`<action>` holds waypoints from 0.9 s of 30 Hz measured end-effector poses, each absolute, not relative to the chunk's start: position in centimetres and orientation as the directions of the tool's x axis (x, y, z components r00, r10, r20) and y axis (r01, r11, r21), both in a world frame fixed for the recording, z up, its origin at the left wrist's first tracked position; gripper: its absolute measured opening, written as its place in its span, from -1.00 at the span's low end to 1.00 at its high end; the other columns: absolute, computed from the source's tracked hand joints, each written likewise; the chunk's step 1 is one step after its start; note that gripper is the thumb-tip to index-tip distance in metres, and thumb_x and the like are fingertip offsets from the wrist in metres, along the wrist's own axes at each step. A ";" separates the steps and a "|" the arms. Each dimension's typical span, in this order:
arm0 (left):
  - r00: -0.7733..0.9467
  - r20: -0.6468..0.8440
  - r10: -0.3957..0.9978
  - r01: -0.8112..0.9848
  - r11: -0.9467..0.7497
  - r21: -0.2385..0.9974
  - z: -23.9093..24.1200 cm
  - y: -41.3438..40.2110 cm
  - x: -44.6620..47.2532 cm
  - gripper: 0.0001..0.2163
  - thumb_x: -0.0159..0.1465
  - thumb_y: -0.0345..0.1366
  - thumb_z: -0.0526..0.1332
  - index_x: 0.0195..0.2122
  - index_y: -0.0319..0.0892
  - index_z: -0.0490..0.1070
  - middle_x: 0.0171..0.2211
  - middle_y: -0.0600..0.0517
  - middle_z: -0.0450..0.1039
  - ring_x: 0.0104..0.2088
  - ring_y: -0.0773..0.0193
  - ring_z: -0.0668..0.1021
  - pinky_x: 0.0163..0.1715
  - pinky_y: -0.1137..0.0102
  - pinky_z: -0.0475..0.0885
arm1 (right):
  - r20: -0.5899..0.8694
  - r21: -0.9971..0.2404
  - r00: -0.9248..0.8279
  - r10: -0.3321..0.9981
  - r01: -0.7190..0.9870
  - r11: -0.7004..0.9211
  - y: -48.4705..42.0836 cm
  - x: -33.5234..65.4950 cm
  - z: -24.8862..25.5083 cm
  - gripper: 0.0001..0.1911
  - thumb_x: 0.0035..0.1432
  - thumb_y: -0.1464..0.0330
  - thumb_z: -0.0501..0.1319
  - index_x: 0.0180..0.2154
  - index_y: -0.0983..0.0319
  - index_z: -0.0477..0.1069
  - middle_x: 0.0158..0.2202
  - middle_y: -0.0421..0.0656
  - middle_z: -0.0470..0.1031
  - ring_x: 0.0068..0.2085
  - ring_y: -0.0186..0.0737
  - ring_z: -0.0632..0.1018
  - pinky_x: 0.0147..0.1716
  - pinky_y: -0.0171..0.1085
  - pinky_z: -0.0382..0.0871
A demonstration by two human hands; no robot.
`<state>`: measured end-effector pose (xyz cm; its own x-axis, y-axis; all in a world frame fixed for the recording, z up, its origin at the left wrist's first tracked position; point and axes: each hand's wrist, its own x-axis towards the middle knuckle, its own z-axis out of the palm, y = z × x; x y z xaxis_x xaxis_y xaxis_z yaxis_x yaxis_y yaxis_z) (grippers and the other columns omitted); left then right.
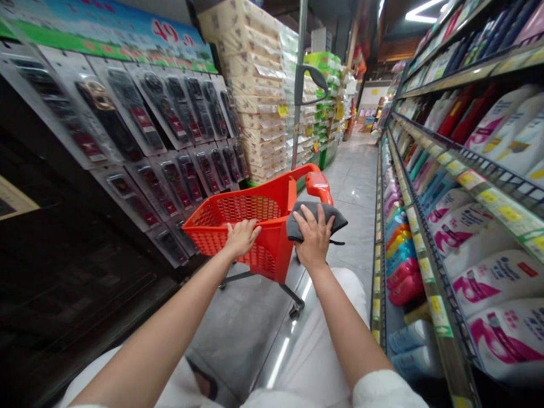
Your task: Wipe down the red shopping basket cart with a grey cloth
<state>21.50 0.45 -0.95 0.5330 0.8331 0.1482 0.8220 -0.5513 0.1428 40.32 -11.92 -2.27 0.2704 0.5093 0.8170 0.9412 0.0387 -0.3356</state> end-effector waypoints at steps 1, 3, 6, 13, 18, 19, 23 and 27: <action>0.546 0.145 0.825 0.814 -0.564 0.142 -0.9 0.2 21.6 -0.58 0.43 -0.06 -0.16 0.19 -0.08 0.23 0.06 -0.10 0.38 0.13 0.02 0.38 0.24 -0.19 -0.04 | 0.811 -0.340 0.274 0.517 0.940 0.036 -11.8 40.6 -2.5 -0.44 0.07 0.48 0.11 0.13 0.06 0.34 0.24 -0.15 0.33 0.41 0.04 -0.03 0.29 0.36 -0.27; 0.574 0.144 0.806 0.795 -0.591 0.139 -0.9 -0.2 22.0 -0.57 0.43 -0.06 -0.15 0.20 -0.09 0.23 0.06 -0.11 0.39 0.12 0.03 0.39 0.26 -0.16 -0.04 | 0.804 -0.408 0.357 0.476 0.913 0.006 -11.1 41.2 -2.9 -0.43 0.08 0.46 0.09 0.15 0.09 0.32 0.27 -0.13 0.28 0.42 0.03 -0.09 0.29 0.34 -0.24; 0.584 0.150 0.798 0.788 -0.601 0.130 -1.0 -1.0 23.0 -0.54 0.41 -0.08 -0.08 0.25 -0.16 0.19 0.09 -0.15 0.38 0.13 0.00 0.38 0.27 -0.10 -0.01 | 0.774 -0.501 0.473 0.420 0.864 -0.050 -9.4 41.8 -3.1 -0.46 0.10 0.44 0.07 0.14 0.12 0.34 0.27 -0.09 0.28 0.42 0.05 -0.16 0.27 0.37 -0.26; 0.542 0.200 0.816 0.808 -0.572 0.142 -1.3 -4.1 25.2 -0.45 0.34 -0.21 0.06 0.33 -0.24 0.08 0.10 -0.20 0.37 0.11 -0.04 0.38 0.16 0.07 0.21 | 0.746 -0.443 0.386 0.542 0.896 -0.028 -7.9 41.6 -3.5 -0.55 0.10 0.47 0.09 0.03 0.13 0.43 0.18 -0.10 0.39 0.41 0.07 -0.07 0.27 0.39 -0.30; 0.572 0.215 0.792 0.771 -0.608 0.190 -1.4 -5.6 25.1 -0.44 0.31 -0.33 0.04 0.34 -0.32 0.05 0.19 -0.26 0.32 0.16 -0.06 0.38 0.14 0.05 0.25 | 0.710 -0.475 0.364 0.603 0.879 0.029 -7.1 42.3 -3.6 -0.57 0.09 0.46 0.10 0.01 0.15 0.44 0.21 -0.11 0.37 0.41 0.10 -0.08 0.27 0.39 -0.27; 0.595 0.204 0.777 0.746 -0.629 0.220 -1.5 -5.6 24.9 -0.44 0.31 -0.35 0.04 0.34 -0.34 0.05 0.24 -0.26 0.27 0.20 -0.04 0.35 0.18 0.08 0.23 | 0.704 -0.487 0.364 0.610 0.873 0.041 -6.8 42.6 -3.5 -0.58 0.09 0.46 0.10 0.01 0.15 0.44 0.21 -0.10 0.36 0.41 0.09 -0.09 0.28 0.38 -0.25; 0.677 0.207 0.706 0.606 -0.694 0.389 -1.5 -4.4 23.4 -0.51 0.32 -0.41 0.01 0.28 -0.36 0.17 0.30 -0.20 0.21 0.30 0.15 0.27 0.30 0.26 0.14 | 0.662 -0.516 0.342 0.667 0.853 0.075 -5.6 43.0 -3.0 -0.63 0.09 0.45 0.10 -0.05 0.18 0.45 0.19 -0.10 0.39 0.41 0.11 -0.07 0.28 0.36 -0.17; 0.585 0.285 0.759 0.608 -0.643 0.466 -1.6 -2.1 20.4 -0.59 0.30 -0.44 0.01 0.16 -0.36 0.35 0.20 -0.18 0.36 0.22 0.19 0.38 0.28 0.31 0.19 | 0.595 -0.494 0.238 0.768 0.861 0.117 -5.2 40.5 -3.8 -0.68 0.09 0.46 0.11 -0.11 0.20 0.46 0.09 -0.06 0.46 0.39 0.11 0.02 0.27 0.38 -0.19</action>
<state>20.35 -2.13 -1.64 0.5853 0.7591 0.2848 0.6076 -0.6433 0.4658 40.49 -5.22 -3.79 0.2377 0.7677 0.5952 0.8614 0.1166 -0.4943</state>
